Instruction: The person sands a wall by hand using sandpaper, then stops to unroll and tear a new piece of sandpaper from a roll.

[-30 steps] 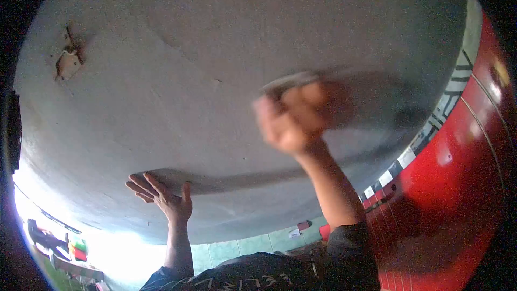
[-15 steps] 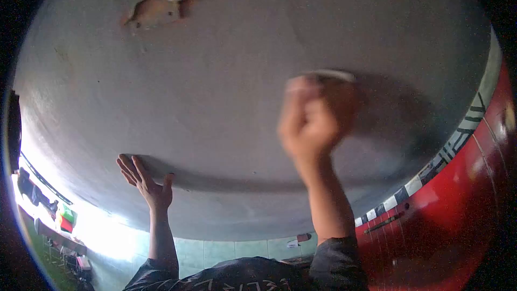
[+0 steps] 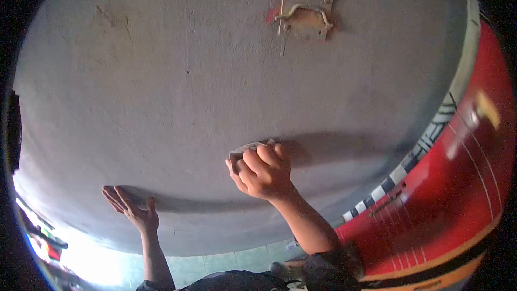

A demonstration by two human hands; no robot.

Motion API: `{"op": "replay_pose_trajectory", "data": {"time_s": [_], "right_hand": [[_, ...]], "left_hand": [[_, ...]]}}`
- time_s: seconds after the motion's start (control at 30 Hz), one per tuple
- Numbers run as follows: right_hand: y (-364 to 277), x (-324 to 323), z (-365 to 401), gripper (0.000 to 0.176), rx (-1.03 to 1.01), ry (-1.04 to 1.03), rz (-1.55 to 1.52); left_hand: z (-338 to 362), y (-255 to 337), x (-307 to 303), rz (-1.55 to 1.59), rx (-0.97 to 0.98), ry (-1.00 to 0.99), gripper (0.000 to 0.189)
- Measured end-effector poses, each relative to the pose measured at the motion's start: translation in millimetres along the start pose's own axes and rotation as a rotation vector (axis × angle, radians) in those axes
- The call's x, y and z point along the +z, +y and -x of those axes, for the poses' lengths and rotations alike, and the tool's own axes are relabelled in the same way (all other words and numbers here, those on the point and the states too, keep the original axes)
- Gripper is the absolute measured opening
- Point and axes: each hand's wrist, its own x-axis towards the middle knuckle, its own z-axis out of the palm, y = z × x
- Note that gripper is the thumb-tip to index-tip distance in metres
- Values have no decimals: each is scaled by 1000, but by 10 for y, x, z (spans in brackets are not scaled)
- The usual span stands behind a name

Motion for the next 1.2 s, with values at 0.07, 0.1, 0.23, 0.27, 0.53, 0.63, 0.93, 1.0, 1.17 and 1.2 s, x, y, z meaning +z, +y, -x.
{"op": "replay_pose_trajectory", "data": {"time_s": [0.07, 0.1, 0.23, 0.27, 0.53, 0.63, 0.93, 1.0, 1.17, 1.2], "right_hand": [[139, 49, 41, 37, 42, 95, 3], [257, -64, -43, 36, 285, 95, 137], [150, -74, -75, 35, 725, 230, 11], [-129, 89, -98, 35, 477, 173, 74], [414, -106, 241, 22, 718, 240, -29], [219, -63, 42, 20, 832, 185, -6], [362, -119, -137, 26, 383, 148, 73], [392, -251, -245, 30, 881, 192, 25], [-126, -131, -73, 29, -40, -202, 7], [86, -210, 9, 28, -65, -176, 43]], "left_hand": [[8, -121, -2, 8, 24, 1, 101], [46, -208, 7, 6, 23, -12, 101], [137, -407, 10, -5, 35, 41, 96], [83, -399, -25, -8, 36, 37, 96], [162, -517, 36, -15, 38, 49, 99], [194, -598, 89, -28, 39, 79, 99], [77, -304, -53, 78, -26, 57, 91], [77, -72, -124, 113, -72, 22, 91], [174, 443, -64, 178, -37, -68, 88], [218, 514, -45, 183, -19, -85, 88]]}}
